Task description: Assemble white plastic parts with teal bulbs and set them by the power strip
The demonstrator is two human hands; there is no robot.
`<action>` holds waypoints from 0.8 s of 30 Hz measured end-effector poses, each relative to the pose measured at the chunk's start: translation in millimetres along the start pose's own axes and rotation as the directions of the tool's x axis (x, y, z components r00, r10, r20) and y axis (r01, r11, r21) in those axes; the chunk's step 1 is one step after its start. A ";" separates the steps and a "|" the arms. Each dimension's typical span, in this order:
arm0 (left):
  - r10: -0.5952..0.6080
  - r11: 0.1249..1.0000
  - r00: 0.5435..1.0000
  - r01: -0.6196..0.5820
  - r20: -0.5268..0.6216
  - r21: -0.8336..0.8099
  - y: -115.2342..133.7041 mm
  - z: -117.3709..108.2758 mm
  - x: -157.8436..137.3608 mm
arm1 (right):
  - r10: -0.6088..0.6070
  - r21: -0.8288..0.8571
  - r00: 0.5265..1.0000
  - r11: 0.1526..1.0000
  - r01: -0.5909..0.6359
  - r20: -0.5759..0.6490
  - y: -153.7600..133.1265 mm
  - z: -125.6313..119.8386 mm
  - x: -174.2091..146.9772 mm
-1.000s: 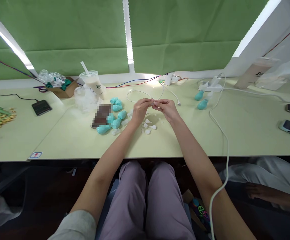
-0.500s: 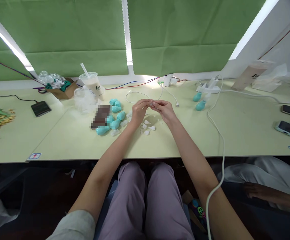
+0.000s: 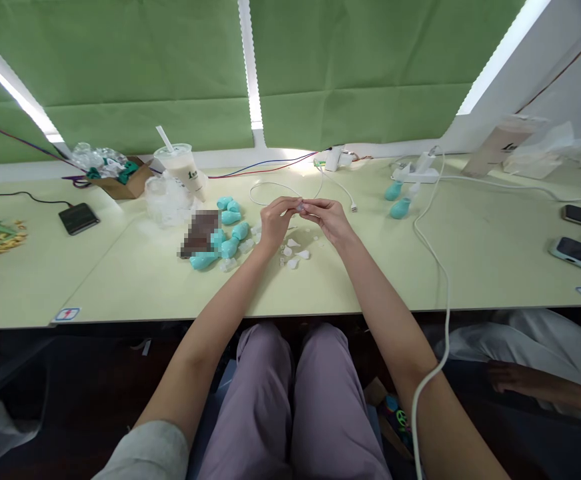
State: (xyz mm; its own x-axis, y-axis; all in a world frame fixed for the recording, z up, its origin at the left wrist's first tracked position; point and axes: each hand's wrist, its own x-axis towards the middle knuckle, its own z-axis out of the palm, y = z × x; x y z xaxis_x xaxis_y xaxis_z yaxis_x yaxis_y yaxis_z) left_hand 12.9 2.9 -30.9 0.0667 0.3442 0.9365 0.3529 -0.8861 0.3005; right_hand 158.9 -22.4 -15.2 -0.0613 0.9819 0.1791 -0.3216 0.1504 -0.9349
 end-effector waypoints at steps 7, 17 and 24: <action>-0.110 0.994 0.992 0.110 0.067 0.005 -2.7 -0.8 0.7 | -0.025 -0.062 0.999 0.998 0.023 -0.025 0.2 -0.2 1.3; -0.119 0.991 0.933 0.091 0.341 0.096 -3.9 -8.3 6.1 | -0.107 -0.425 0.994 0.899 0.107 0.023 -9.0 -2.7 1.5; -0.329 0.938 0.900 0.276 0.285 0.212 -19.0 -26.4 13.4 | -0.045 -0.654 0.983 0.752 -0.084 -0.178 -4.7 -47.7 9.5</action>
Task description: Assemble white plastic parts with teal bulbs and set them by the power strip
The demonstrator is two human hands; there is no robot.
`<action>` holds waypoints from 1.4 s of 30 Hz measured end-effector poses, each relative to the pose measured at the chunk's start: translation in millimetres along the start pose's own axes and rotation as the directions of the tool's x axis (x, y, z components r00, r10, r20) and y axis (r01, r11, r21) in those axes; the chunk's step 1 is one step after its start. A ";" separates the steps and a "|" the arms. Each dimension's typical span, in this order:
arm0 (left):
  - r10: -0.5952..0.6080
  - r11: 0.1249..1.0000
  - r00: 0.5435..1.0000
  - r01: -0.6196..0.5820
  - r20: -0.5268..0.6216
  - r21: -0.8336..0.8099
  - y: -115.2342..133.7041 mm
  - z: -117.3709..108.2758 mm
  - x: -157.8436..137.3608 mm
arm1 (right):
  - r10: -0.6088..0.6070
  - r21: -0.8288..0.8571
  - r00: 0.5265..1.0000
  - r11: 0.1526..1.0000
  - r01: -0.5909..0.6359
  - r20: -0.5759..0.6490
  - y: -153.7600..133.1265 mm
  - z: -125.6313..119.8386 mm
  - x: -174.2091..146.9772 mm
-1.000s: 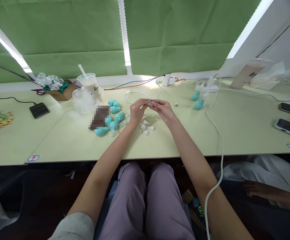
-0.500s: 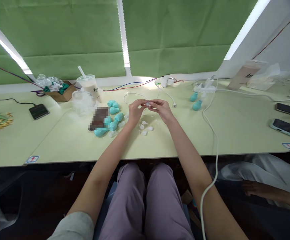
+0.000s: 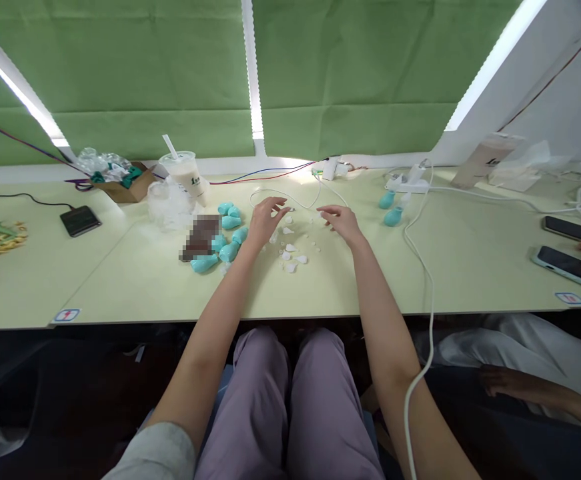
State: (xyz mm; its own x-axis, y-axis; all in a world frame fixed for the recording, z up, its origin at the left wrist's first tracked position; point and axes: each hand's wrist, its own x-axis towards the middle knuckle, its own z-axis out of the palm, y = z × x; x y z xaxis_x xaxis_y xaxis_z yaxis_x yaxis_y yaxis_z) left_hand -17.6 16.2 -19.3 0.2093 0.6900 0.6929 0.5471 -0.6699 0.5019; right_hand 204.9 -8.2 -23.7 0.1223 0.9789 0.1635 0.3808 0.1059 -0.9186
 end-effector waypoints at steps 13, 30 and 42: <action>-0.210 0.958 0.967 0.175 0.141 0.228 -13.6 -15.4 -0.2 | 0.123 -0.470 0.992 0.876 -0.109 -0.002 8.3 -19.7 0.1; -0.288 0.911 0.939 0.209 0.186 0.355 -7.4 -22.6 -0.3 | 0.108 -0.561 0.989 0.815 -0.146 -0.100 21.9 -22.8 2.5; -0.249 0.911 0.950 0.162 0.191 0.380 -8.6 -24.0 -0.3 | 0.059 -0.661 0.973 0.725 -0.195 -0.222 16.6 -22.9 0.4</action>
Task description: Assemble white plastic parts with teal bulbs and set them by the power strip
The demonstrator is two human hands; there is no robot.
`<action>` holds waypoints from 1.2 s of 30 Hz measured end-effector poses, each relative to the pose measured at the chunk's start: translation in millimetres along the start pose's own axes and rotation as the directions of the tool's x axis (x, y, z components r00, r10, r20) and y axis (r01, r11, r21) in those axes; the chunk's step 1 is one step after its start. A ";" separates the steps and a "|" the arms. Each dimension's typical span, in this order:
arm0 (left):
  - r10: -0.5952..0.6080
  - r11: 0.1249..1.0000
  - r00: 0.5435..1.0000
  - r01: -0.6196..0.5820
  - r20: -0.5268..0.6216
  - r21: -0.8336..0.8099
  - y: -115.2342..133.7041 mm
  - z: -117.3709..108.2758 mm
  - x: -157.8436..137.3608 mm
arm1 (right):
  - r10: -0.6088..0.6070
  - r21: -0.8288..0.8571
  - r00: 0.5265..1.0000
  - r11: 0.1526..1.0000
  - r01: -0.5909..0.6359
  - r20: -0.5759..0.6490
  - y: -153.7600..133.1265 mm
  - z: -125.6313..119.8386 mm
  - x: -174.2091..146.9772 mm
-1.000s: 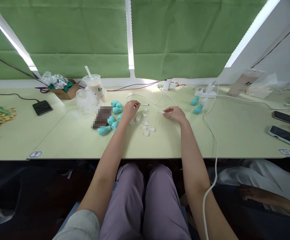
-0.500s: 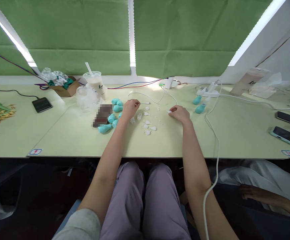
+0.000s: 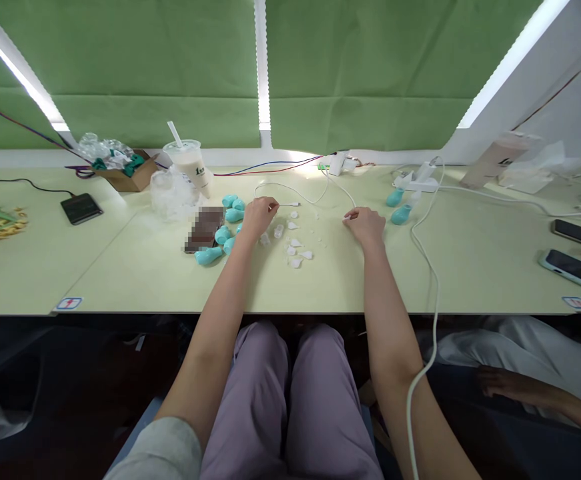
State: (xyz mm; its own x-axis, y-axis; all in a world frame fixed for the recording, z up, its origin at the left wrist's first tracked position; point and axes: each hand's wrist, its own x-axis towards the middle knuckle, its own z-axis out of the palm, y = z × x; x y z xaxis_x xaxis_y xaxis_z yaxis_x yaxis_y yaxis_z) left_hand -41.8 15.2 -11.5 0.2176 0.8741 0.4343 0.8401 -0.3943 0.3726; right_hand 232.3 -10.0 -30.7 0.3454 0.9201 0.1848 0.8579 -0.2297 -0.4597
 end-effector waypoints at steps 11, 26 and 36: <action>0.017 1.000 1.000 -0.017 -0.003 0.002 -5.5 5.9 2.3 | 0.050 -0.033 0.998 0.998 -0.050 0.023 4.7 1.4 0.4; -0.053 0.993 0.988 0.036 0.142 0.116 -1.9 -5.7 -3.4 | 0.068 -0.024 0.997 0.997 -0.069 -0.034 9.4 3.4 2.7; -0.076 0.994 0.984 0.062 0.159 0.092 -0.1 -7.7 -4.4 | -0.054 -0.071 0.995 0.996 0.048 -0.085 24.5 16.0 11.8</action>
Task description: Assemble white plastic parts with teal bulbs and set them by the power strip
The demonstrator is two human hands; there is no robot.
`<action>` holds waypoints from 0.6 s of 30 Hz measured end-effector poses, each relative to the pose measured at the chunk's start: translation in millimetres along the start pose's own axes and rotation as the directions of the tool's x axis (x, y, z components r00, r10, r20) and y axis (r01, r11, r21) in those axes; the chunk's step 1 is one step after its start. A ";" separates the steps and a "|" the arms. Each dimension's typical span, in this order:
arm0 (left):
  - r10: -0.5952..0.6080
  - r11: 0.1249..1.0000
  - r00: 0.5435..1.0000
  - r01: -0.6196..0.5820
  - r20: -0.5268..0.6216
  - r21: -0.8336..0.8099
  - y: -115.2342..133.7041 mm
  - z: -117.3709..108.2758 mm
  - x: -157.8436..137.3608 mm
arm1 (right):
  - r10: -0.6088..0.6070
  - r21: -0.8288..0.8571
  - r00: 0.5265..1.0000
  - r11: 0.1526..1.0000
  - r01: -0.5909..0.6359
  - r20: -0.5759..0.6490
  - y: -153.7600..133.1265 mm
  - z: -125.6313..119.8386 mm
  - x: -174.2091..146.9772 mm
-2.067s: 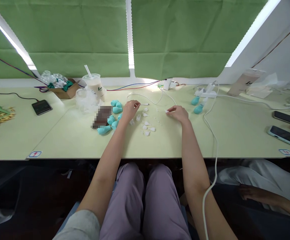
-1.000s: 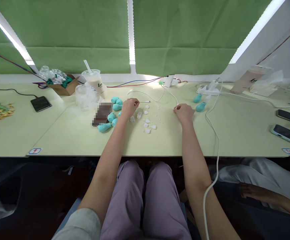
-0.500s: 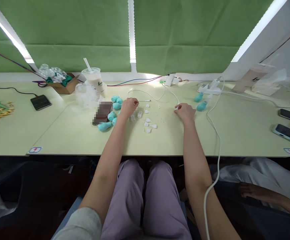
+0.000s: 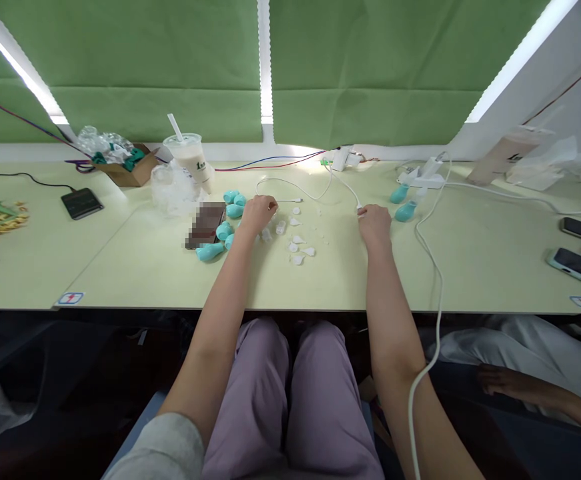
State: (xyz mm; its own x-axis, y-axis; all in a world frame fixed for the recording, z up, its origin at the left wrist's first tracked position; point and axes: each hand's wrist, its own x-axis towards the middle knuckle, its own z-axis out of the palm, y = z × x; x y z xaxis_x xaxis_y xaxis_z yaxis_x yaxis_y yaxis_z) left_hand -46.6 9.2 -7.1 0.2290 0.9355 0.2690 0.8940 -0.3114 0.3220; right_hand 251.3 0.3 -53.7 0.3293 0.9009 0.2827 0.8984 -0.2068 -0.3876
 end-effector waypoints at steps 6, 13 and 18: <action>0.019 0.999 1.000 -0.019 -0.009 0.026 -1.9 1.2 0.6 | 0.011 -0.008 1.000 1.000 -0.011 0.006 -1.2 -3.1 -2.5; 0.000 0.999 1.000 0.001 -0.016 0.036 -5.3 2.1 1.5 | 0.032 -0.067 0.999 0.997 -0.035 -0.042 -11.2 -20.0 -10.0; -0.001 1.000 0.999 0.003 -0.044 0.028 -9.8 -0.8 1.6 | -0.100 0.058 0.960 0.991 0.119 -0.263 -33.7 -32.8 -14.4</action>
State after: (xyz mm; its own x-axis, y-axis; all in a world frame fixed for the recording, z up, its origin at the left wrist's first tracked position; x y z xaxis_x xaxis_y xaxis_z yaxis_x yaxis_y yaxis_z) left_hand -55.3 13.6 -9.1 0.2103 0.9277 0.3086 0.9052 -0.3040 0.2971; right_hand 225.8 -18.2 -15.9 0.3029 0.7847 0.5409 0.9128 -0.0757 -0.4014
